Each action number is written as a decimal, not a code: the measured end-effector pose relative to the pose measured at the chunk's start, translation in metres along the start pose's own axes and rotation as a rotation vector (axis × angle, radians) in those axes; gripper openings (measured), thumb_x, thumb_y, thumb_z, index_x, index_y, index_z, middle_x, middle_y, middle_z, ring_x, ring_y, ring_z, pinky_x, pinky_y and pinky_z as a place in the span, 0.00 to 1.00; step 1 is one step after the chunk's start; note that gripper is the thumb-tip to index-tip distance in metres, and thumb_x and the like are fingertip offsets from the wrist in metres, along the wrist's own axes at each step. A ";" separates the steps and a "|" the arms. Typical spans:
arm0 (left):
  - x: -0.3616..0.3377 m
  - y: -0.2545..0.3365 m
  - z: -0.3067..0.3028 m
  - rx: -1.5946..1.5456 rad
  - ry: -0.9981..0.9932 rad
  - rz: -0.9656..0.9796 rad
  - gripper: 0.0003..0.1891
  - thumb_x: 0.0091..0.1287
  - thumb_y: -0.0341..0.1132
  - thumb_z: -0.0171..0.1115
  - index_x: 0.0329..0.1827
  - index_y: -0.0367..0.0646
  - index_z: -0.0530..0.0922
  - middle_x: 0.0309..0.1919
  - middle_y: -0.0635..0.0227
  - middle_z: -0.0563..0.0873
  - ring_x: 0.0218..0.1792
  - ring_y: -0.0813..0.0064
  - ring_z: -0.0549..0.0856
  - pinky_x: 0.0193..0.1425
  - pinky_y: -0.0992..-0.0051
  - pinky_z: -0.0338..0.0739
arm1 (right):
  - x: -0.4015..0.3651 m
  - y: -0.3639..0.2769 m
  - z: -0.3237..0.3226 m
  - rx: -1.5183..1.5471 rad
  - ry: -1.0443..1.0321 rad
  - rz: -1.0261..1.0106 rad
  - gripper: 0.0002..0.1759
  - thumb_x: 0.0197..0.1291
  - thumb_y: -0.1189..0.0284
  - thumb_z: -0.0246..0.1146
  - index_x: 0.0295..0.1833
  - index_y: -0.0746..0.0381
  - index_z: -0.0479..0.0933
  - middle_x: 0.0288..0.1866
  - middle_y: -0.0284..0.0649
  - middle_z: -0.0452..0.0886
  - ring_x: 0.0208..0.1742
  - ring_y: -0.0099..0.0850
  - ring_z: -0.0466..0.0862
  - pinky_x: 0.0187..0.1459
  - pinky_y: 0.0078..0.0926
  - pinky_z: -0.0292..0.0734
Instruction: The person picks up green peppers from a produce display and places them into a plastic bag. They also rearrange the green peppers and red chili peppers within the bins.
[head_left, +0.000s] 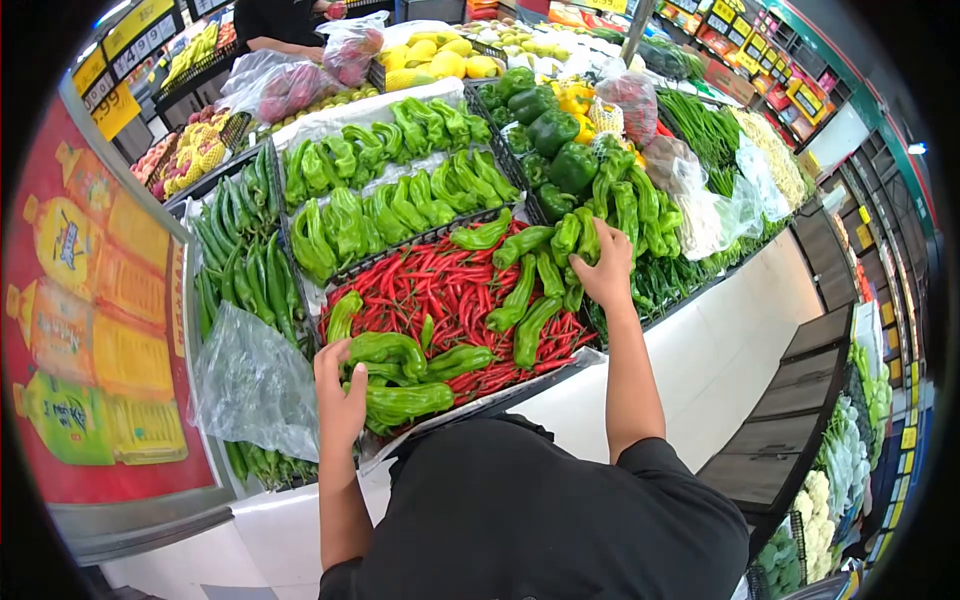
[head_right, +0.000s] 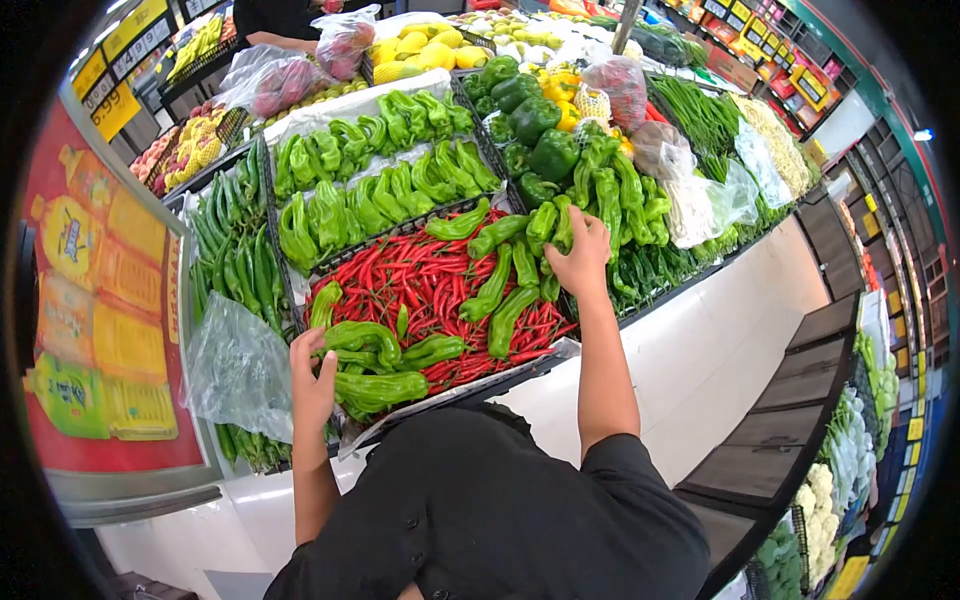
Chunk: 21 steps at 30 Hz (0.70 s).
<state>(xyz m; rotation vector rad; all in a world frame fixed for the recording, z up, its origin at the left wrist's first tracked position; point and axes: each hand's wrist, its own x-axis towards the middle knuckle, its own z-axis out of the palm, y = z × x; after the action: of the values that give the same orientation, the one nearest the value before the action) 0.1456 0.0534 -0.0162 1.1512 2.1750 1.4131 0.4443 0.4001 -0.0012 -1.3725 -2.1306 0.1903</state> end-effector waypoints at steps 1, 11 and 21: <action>0.000 0.004 -0.001 -0.014 0.008 -0.009 0.21 0.72 0.31 0.60 0.67 0.42 0.74 0.64 0.61 0.76 0.62 0.64 0.80 0.64 0.66 0.73 | 0.000 -0.007 -0.004 0.018 0.039 -0.003 0.43 0.51 0.68 0.77 0.75 0.54 0.69 0.68 0.52 0.70 0.70 0.52 0.69 0.67 0.51 0.70; 0.011 0.019 0.013 -0.357 -0.153 -0.024 0.19 0.74 0.30 0.59 0.66 0.38 0.75 0.58 0.59 0.83 0.55 0.70 0.84 0.59 0.70 0.76 | -0.006 -0.084 -0.050 0.533 0.128 -0.163 0.43 0.54 0.73 0.77 0.75 0.62 0.67 0.67 0.47 0.68 0.69 0.41 0.72 0.69 0.35 0.70; 0.042 0.072 0.039 -0.944 -0.443 -0.039 0.23 0.80 0.36 0.57 0.73 0.37 0.65 0.61 0.61 0.79 0.59 0.72 0.80 0.63 0.70 0.75 | -0.075 -0.176 -0.029 0.843 -0.456 -0.613 0.45 0.51 0.75 0.78 0.75 0.63 0.67 0.71 0.46 0.66 0.72 0.42 0.69 0.72 0.38 0.65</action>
<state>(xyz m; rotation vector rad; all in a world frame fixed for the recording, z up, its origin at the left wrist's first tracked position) 0.1764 0.1239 0.0353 0.9010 1.0001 1.6592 0.3440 0.2487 0.0665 -0.1819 -2.2791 1.0752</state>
